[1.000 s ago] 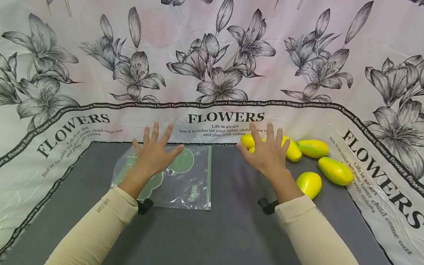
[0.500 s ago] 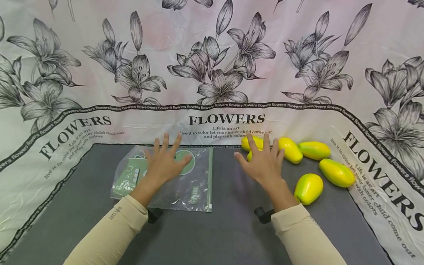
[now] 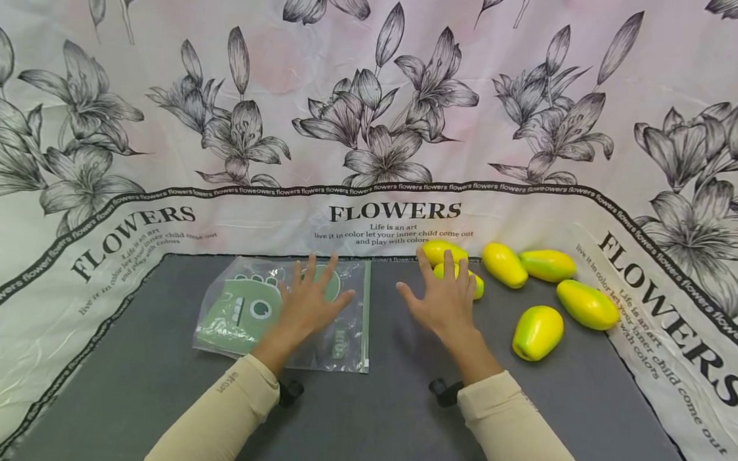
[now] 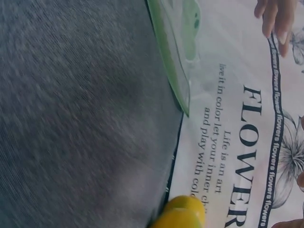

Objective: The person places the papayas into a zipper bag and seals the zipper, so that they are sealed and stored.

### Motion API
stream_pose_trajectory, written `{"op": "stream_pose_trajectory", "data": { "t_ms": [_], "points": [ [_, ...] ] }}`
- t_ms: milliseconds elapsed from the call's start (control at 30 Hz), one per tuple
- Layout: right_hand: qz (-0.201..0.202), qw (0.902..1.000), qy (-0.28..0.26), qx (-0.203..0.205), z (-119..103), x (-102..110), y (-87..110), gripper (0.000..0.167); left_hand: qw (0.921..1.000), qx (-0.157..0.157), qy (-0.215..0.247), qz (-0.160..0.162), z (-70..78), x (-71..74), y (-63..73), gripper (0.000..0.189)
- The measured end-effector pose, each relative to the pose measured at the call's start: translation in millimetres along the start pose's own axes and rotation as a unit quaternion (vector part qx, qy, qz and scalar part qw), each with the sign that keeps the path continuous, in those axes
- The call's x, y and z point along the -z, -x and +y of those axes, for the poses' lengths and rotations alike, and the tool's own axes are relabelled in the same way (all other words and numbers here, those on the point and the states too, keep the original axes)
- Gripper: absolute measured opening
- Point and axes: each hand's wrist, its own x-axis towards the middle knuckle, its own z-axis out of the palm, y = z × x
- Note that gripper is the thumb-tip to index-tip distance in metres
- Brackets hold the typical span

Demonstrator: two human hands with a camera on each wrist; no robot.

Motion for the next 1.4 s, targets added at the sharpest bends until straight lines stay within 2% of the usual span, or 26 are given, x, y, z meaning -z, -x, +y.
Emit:
{"op": "stream_pose_trajectory", "data": {
  "t_ms": [233,400,533,800,1100,1400],
  "points": [
    [0.004,0.9997,-0.019,0.013,-2.7,-12.0,4.2,0.076,0.9998,-0.010,-0.014,-0.001,4.7,-20.5,-1.7,0.079],
    [0.000,0.9997,-0.016,0.017,-4.0,-21.3,5.5,0.076,0.9997,0.000,-0.011,-0.022,5.1,-34.2,-1.7,0.080],
    [-0.021,0.9994,-0.026,0.004,-6.7,-28.8,6.7,0.077,0.9989,0.004,-0.002,-0.046,5.1,-41.8,-1.7,0.082],
    [-0.049,0.9983,-0.032,-0.001,-10.4,-41.5,7.1,0.078,0.9967,-0.002,-0.007,-0.081,8.6,-51.1,-5.4,0.084],
    [-0.050,0.9986,-0.019,0.008,-10.8,-49.8,9.0,0.076,0.9931,-0.013,-0.021,-0.115,13.0,-60.9,-9.9,0.077],
    [-0.056,0.9981,-0.023,0.006,-16.2,-51.4,11.0,0.076,0.9873,-0.019,-0.047,-0.151,18.4,-64.4,-7.3,0.072]
  ]
}}
